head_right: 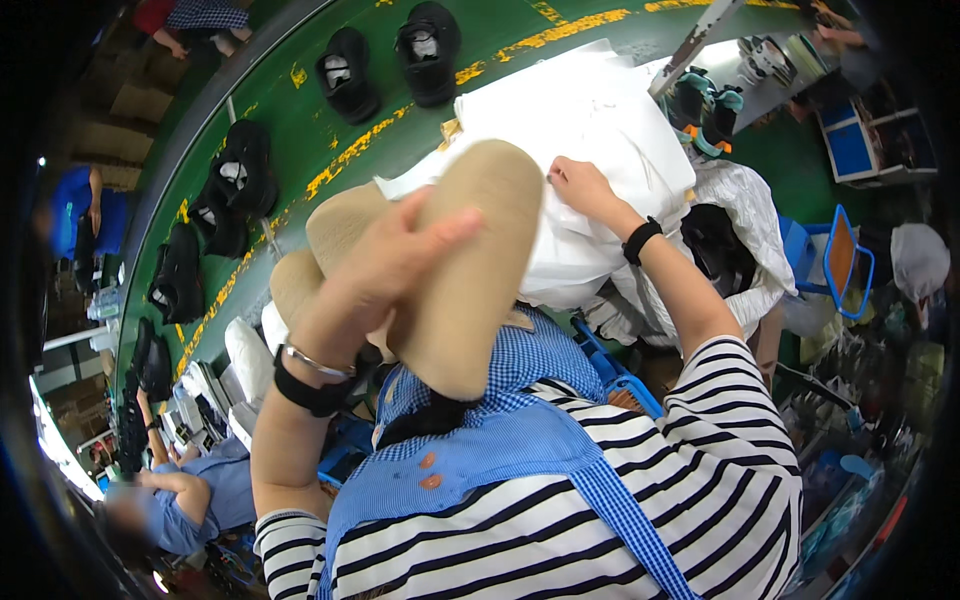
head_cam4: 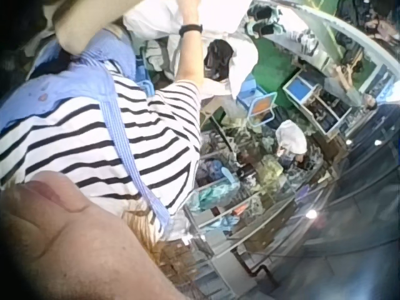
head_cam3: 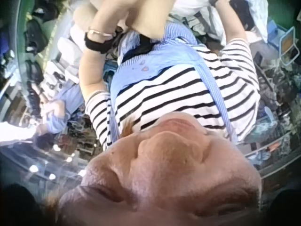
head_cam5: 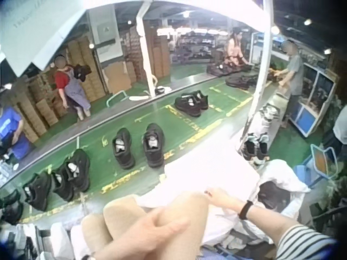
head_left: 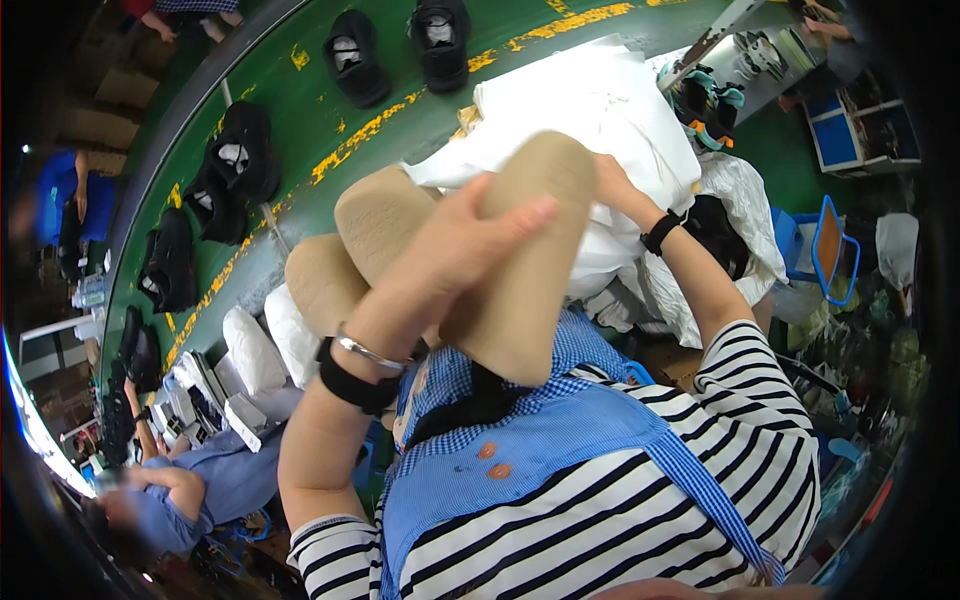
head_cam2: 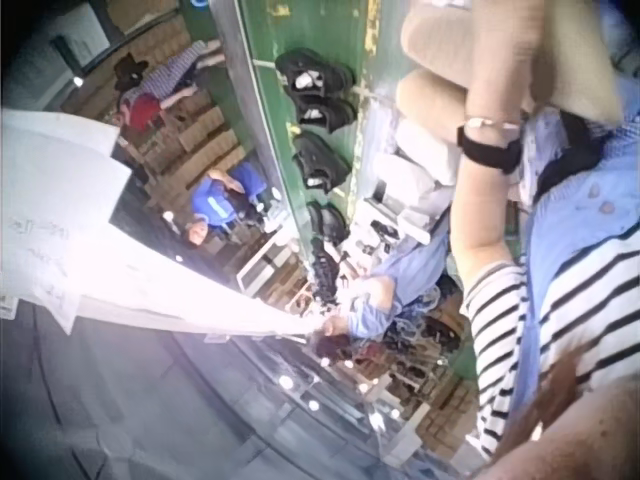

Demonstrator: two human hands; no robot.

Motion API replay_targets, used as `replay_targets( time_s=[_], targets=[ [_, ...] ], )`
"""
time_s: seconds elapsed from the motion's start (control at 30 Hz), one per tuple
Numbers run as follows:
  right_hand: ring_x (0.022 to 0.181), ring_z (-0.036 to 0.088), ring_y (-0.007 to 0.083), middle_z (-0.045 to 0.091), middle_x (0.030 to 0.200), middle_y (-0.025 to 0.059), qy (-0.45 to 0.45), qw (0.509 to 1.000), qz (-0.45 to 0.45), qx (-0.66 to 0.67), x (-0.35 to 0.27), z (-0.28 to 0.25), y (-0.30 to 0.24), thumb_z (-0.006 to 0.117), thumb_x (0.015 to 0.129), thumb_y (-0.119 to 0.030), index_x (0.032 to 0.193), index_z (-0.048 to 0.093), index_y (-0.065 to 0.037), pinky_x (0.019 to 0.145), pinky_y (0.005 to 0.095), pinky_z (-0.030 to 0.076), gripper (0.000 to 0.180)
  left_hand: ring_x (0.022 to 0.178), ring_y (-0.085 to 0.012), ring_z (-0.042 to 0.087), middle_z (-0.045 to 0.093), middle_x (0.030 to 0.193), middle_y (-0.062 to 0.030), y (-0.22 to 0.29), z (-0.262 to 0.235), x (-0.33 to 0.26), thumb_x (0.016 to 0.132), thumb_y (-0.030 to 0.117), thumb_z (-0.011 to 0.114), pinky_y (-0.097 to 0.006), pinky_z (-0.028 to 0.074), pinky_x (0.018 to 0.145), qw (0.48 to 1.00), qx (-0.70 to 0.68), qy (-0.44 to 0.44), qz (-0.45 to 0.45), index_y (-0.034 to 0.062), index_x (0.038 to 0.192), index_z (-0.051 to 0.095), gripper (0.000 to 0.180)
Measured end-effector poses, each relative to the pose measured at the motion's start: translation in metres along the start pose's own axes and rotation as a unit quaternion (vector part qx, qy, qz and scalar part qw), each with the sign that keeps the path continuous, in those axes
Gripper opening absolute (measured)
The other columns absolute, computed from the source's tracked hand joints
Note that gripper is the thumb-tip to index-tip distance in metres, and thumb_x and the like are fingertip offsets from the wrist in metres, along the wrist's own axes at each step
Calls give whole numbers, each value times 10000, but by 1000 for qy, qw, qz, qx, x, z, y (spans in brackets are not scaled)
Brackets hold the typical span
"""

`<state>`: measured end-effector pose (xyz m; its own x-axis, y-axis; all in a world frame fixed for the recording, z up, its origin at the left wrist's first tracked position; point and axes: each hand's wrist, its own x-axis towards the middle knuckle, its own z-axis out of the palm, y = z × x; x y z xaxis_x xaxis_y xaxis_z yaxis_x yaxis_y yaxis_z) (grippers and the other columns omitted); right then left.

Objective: The worker wraps wooden or plastic shoe lasts in protective white paper and places them on the workbench.

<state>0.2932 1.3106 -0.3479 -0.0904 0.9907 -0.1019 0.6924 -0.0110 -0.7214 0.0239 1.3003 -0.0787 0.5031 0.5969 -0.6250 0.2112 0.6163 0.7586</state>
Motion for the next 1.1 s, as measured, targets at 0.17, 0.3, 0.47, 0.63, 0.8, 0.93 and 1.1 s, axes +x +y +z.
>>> replay_targets(
  time_s=[0.17,0.3,0.47,0.63,0.8,0.93,1.1],
  targets=[
    [617,558,166,599,674,76,10,997,71,39,13,-48,-28,560,845,-227,878,610,-51,584,294,448,186,893,-184,632,606,1060,-135,13,-15,40,867,415,594,-321,529,766,996,-43,-50,-54,-33,1209,472,577],
    [584,465,58,544,655,-25,119,966,54,221,29,-103,-62,542,881,-252,881,596,-67,531,226,377,193,886,-201,636,601,1066,-144,-7,2,90,873,418,581,-345,533,757,993,41,-32,-102,-48,1203,471,581],
    [601,540,90,601,698,16,202,966,-64,146,32,-149,-122,529,883,-221,926,582,-47,552,253,425,188,969,-233,606,575,1124,-157,-39,11,136,874,397,576,-335,497,824,971,132,-60,-191,-57,1193,487,562],
    [579,419,28,452,674,-64,293,900,-202,254,36,-196,-196,499,920,-124,878,543,-65,525,179,353,85,1002,-242,584,565,1142,-167,-57,11,150,859,395,588,-320,478,822,964,180,-40,-194,-79,1177,497,577],
    [583,435,20,484,679,-64,309,898,-250,189,7,-242,-245,506,930,-126,883,552,-52,514,160,341,99,937,-205,591,591,1078,-128,-34,37,144,836,410,616,-311,487,760,944,253,-86,-195,-75,1152,521,587],
    [586,458,33,511,678,-27,233,926,-238,179,21,-220,-228,518,918,-98,873,548,-19,525,175,372,96,867,-188,605,619,1005,-94,3,38,103,822,413,631,-300,495,725,943,282,-85,-155,-51,1135,543,566],
    [592,594,161,628,727,50,137,899,-405,95,17,-158,-255,539,860,-174,929,581,-58,550,293,470,142,886,-191,612,629,1027,-94,27,1,61,850,428,589,-297,494,785,993,74,-69,68,-12,1165,548,543]
  ],
)
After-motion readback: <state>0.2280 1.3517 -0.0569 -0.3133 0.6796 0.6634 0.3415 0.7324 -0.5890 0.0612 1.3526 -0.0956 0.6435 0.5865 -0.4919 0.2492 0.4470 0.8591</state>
